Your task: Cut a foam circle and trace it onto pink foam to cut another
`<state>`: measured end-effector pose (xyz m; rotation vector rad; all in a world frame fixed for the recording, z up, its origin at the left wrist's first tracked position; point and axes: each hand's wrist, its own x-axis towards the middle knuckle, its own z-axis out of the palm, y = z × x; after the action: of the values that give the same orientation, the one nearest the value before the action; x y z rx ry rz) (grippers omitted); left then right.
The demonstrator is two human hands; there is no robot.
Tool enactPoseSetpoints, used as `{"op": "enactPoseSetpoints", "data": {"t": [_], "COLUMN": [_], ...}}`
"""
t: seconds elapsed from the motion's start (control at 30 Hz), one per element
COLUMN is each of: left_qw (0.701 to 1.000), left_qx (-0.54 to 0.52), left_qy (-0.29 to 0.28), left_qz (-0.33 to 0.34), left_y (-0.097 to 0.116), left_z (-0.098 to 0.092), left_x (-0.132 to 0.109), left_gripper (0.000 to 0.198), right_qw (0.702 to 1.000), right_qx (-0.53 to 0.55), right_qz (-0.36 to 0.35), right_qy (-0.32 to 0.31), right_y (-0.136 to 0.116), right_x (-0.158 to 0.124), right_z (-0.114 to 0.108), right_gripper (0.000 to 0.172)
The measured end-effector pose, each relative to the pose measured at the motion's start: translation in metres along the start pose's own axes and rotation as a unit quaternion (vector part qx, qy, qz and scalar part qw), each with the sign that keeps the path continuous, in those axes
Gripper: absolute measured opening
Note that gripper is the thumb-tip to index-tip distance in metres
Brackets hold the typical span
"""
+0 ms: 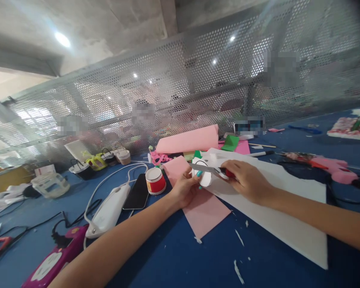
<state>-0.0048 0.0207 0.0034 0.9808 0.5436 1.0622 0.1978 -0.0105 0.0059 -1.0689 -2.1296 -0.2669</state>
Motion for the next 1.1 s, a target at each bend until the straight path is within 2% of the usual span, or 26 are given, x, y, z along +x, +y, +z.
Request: {"op": "enactPoseSetpoints", "data": {"t": [0.17,0.23,0.4,0.6,0.83,1.1], "left_qw": [1.0,1.0,0.998,0.995,0.993,0.995], "left_qx": [-0.002,-0.003,0.005,0.03,0.023,0.045], "left_qy": [-0.013,-0.024,-0.062,-0.091,-0.12,-0.083], "left_qz": [0.003,0.007,0.002,0.006,0.002,0.013], "left_y": [-0.001,-0.002,-0.003,-0.001,-0.002,-0.003], "left_z": [0.003,0.004,0.003,0.007,0.006,0.009], "left_x": [-0.002,-0.003,-0.003,-0.006,-0.007,-0.009], "left_gripper": [0.054,0.054,0.061,0.05,0.07,0.081], "right_qw": [0.998,0.997,0.997,0.996,0.995,0.995], "right_qx": [0.017,0.024,0.009,-0.01,-0.013,0.005], "right_qz": [-0.017,-0.024,-0.062,-0.087,-0.095,-0.089], "right_qy": [0.065,0.073,0.041,0.021,-0.024,-0.04], "right_y": [0.003,0.006,0.013,0.02,0.019,0.017], "right_x": [0.001,-0.002,-0.006,-0.008,-0.01,-0.007], "right_z": [0.002,0.0,-0.006,-0.002,-0.001,-0.004], "right_gripper": [0.011,0.01,0.004,0.01,0.009,0.01]}}
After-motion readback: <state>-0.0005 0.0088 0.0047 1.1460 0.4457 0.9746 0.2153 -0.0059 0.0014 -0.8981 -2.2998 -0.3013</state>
